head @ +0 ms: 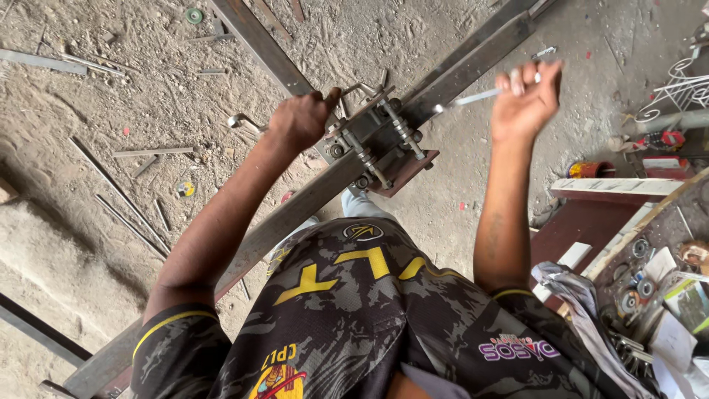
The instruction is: The person uses two wrenches to tighten bolts on a metal frame joint. They repeatedly adjust the wrenches and apply torque to secure the connection between two metal bars.
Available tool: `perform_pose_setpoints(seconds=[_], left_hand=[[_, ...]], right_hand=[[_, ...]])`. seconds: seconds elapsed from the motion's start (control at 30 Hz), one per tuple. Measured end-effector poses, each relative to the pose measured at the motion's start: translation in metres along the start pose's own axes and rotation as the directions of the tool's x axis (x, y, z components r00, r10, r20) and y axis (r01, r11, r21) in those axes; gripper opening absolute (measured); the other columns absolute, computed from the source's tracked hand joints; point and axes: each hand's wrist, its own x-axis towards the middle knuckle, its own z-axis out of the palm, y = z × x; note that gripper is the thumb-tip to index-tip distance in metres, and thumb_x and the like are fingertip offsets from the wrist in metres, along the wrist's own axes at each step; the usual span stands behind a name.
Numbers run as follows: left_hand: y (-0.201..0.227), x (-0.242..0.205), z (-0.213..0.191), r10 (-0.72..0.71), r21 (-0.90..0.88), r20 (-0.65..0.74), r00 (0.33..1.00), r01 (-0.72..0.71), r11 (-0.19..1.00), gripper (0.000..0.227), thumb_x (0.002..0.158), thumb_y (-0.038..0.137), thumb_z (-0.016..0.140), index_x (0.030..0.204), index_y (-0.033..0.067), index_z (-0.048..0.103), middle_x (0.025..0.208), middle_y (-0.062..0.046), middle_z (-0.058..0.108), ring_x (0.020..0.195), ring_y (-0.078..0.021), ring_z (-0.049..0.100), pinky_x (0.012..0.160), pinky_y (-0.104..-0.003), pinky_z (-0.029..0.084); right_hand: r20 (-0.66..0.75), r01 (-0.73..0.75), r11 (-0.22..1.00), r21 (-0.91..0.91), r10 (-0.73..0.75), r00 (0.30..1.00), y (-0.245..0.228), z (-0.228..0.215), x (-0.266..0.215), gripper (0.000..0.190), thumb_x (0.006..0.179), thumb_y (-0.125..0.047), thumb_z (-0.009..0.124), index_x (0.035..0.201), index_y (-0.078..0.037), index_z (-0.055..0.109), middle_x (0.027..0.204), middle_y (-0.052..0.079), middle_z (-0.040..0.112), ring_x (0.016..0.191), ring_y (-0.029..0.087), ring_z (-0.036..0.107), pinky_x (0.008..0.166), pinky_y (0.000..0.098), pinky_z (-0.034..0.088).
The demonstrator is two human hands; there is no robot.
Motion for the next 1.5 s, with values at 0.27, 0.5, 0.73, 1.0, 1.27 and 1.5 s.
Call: perform_pose_setpoints(seconds=[0.27,0.5,0.73,1.0,1.27,1.5], left_hand=[[-0.022,0.015,-0.004,0.074,-0.270,-0.032,0.997,-0.080,0.959,0.038,0.109,0.014,0.037,0.141,0.0175,0.055,0.084,-0.013,0.068,0.056,-0.0133,0.062,0.050,-0.029,0.056],[-0.016,0.031,0.014,-0.005,-0.009,-0.079,0.997,0.004,1.000,0.040,0.113,0.028,0.038,0.094,0.0088,0.068,0.074,-0.009,0.066,0.057,-0.0156,0.058,0.056,-0.037,0.055],[-0.023,0.024,0.026,-0.067,0.025,-0.204,0.977,0.074,0.997,0.045,0.109,0.046,0.039,0.101,0.0132,0.068,0.074,-0.005,0.066,0.051,-0.0147,0.052,0.047,-0.034,0.050],[-0.022,0.028,0.026,-0.275,0.179,-0.245,0.930,0.323,0.929,0.054,0.111,0.057,0.032,0.109,0.0190,0.070,0.072,-0.007,0.064,0.048,-0.0117,0.033,0.040,-0.030,0.034],[-0.049,0.003,0.049,-0.359,0.073,-0.395,0.846,0.418,0.905,0.046,0.105,0.050,0.033,0.111,0.0243,0.071,0.051,-0.003,0.052,0.034,-0.0116,0.034,0.031,-0.028,0.030],[-0.061,-0.117,0.108,-0.624,-0.231,-0.437,0.648,0.589,0.774,0.061,0.118,0.049,0.035,0.083,0.0063,0.062,0.056,0.000,0.044,0.044,-0.0120,0.031,0.038,-0.029,0.023]], right_hand=[[-0.194,0.162,0.987,-0.001,-0.160,0.968,-0.050,-0.084,-0.056,0.031,0.109,-0.035,0.056,0.088,-0.012,0.056,0.075,0.002,0.055,0.062,0.016,0.050,0.059,0.0333,0.039],[-0.253,0.173,0.983,-0.068,-0.185,0.949,-0.077,-0.105,-0.095,0.023,0.108,-0.028,0.057,0.092,-0.011,0.055,0.075,0.003,0.054,0.059,0.015,0.047,0.058,0.0322,0.039],[-0.265,-0.127,0.830,-0.543,-0.026,0.964,-0.051,-0.145,-0.065,0.014,0.093,-0.010,0.070,0.094,-0.013,0.056,0.073,-0.003,0.052,0.053,0.008,0.044,0.045,0.0267,0.033],[-0.156,-0.152,0.543,-0.826,0.039,0.987,0.021,-0.188,0.115,0.042,0.098,-0.045,0.077,0.115,-0.008,0.065,0.096,0.002,0.066,0.068,0.004,0.053,0.051,0.0240,0.041],[-0.221,-0.506,0.672,-0.540,0.467,0.856,0.062,-0.178,0.157,0.064,0.091,-0.065,0.063,0.139,-0.024,0.053,0.106,0.008,0.073,0.047,0.008,0.038,0.038,0.0226,0.026],[-0.262,-0.369,0.737,-0.566,0.264,0.928,0.082,-0.162,0.168,0.055,0.093,-0.051,0.076,0.136,-0.023,0.057,0.103,0.004,0.059,0.059,0.009,0.054,0.041,0.0241,0.030]])
